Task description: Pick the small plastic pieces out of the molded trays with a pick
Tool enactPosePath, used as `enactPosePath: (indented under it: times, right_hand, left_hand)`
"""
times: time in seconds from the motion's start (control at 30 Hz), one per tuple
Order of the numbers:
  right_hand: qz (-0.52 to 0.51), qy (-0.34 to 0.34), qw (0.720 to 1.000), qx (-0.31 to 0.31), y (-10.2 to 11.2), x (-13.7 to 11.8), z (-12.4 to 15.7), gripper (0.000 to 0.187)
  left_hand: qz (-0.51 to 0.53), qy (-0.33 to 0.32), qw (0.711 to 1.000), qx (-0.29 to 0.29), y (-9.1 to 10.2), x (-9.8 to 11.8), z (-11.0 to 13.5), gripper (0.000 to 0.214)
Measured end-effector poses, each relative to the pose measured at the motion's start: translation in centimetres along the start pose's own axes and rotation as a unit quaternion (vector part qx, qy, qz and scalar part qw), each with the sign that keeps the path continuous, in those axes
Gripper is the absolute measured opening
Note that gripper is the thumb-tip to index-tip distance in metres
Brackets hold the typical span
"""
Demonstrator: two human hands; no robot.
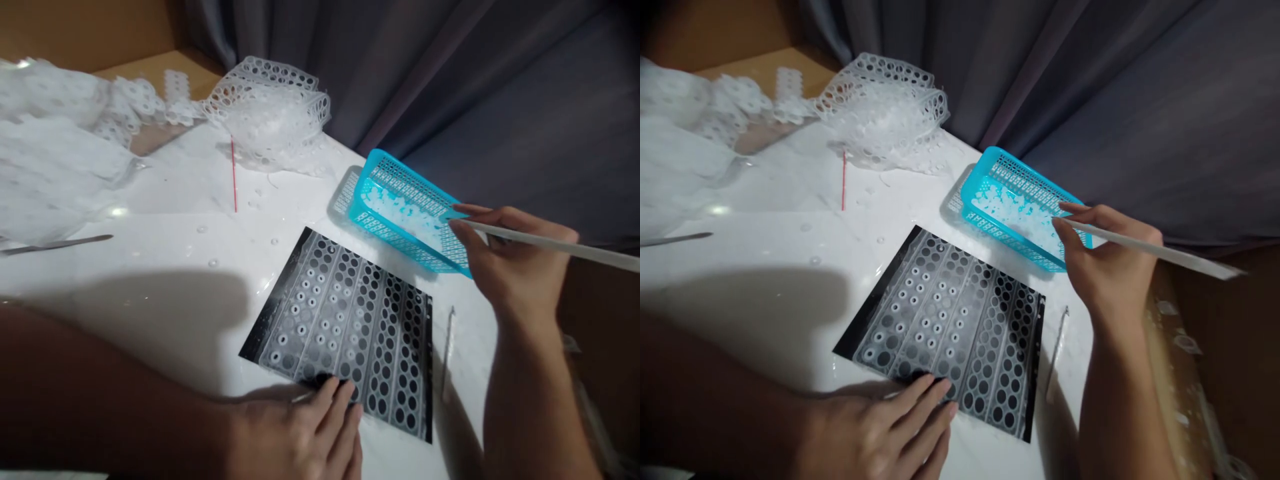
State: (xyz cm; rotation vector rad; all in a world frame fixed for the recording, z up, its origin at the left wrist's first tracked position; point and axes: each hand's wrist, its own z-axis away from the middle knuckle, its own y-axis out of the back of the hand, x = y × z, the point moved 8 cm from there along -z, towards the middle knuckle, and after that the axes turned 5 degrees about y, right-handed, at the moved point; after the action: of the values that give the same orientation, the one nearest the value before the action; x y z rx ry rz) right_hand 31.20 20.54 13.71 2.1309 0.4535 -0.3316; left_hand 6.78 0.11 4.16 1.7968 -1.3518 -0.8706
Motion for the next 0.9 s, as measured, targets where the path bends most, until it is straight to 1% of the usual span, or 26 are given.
enactPosePath:
  times: [0.03, 0.07, 0.1, 0.13, 0.17, 0.2, 0.23, 0.27, 0.3, 0.33, 0.37, 0.4, 0.43, 0.47, 0.53, 0.63, 0.7, 0.77, 0.9]
  right_hand:
    - [-0.005, 0.001, 1.0, 0.008, 0.4, -0.4, 0.3, 0.009]
    - [-0.023, 0.009, 1.0, 0.012, 0.6, -1.2, 0.8, 0.009]
    - [-0.051, 0.023, 0.998, 0.004, 0.6, -2.5, 1.5, 0.008]
    - [-0.086, 0.048, 0.995, -0.031, 0.0, -4.2, 2.3, 0.007]
    - [-0.13, 0.075, 0.987, -0.064, -0.7, -6.0, 3.3, 0.006]
    - [-0.181, 0.094, 0.973, -0.109, -1.6, -7.8, 4.4, 0.007]
    - [-0.24, 0.115, 0.951, -0.154, -2.6, -9.5, 5.6, 0.008]
    - [-0.29, 0.142, 0.923, -0.208, -3.7, -11.3, 6.9, 0.008]
    - [-0.329, 0.166, 0.894, -0.255, -4.7, -12.7, 8.2, 0.008]
    - [-0.363, 0.186, 0.867, -0.288, -5.4, -13.8, 9.3, 0.008]
    - [-0.389, 0.202, 0.842, -0.314, -6.1, -14.6, 10.4, 0.007]
    - [-0.408, 0.215, 0.824, -0.329, -6.5, -15.1, 11.2, 0.006]
    - [-0.418, 0.225, 0.814, -0.335, -6.9, -15.4, 11.9, 0.006]
    - [-0.418, 0.235, 0.81, -0.339, -7.1, -15.6, 12.5, 0.006]
    - [-0.395, 0.257, 0.813, -0.342, -7.3, -15.9, 13.6, 0.01]
    - [-0.352, 0.292, 0.82, -0.344, -7.2, -16.7, 15.0, 0.025]
    - [-0.334, 0.305, 0.825, -0.34, -7.0, -17.2, 15.5, 0.029]
    - [-0.322, 0.309, 0.826, -0.345, -7.2, -17.4, 15.7, 0.027]
    - [-0.339, 0.31, 0.811, -0.361, -7.9, -17.3, 15.7, 0.023]
  left_hand:
    - [0.003, 0.003, 1.0, 0.003, -0.2, 0.2, 0.0, 0.033]
    - [0.007, 0.02, 1.0, 0.007, -0.5, 0.4, 0.0, 0.031]
    - [0.012, 0.061, 0.998, 0.018, -0.7, 0.4, 0.0, 0.027]
    - [0.022, 0.117, 0.992, 0.045, -0.6, 0.2, 0.0, 0.023]
    - [0.021, 0.214, 0.975, 0.051, -0.9, -0.7, 0.4, 0.024]
    - [0.022, 0.273, 0.96, 0.054, -1.2, -0.9, 0.8, 0.026]
    - [0.025, 0.261, 0.964, 0.055, -1.4, -0.3, 0.7, 0.026]
    - [0.03, 0.235, 0.97, 0.063, -1.4, 0.4, 0.5, 0.026]
    - [0.038, 0.229, 0.97, 0.067, -1.3, 0.5, 0.4, 0.025]
    - [0.042, 0.245, 0.966, 0.07, -1.2, 0.2, 0.4, 0.023]
    - [0.048, 0.251, 0.965, 0.059, -1.2, -0.1, 0.3, 0.022]
    - [0.051, 0.229, 0.971, 0.051, -1.1, -0.1, 0.1, 0.019]
    - [0.052, 0.203, 0.977, 0.036, -1.0, -0.1, -0.1, 0.017]
    - [0.053, 0.169, 0.984, 0.016, -1.0, 0.1, -0.4, 0.016]
    - [0.046, 0.113, 0.992, -0.01, -0.8, 0.2, -0.6, 0.015]
    - [0.06, 0.055, 0.996, -0.033, -0.4, 0.0, -0.4, 0.013]
    - [0.085, 0.026, 0.995, -0.049, -0.1, -0.1, -0.2, 0.012]
    - [0.089, 0.018, 0.994, -0.058, 0.0, -0.2, -0.1, 0.013]
    - [0.072, 0.033, 0.995, -0.057, 0.0, -0.2, -0.2, 0.017]
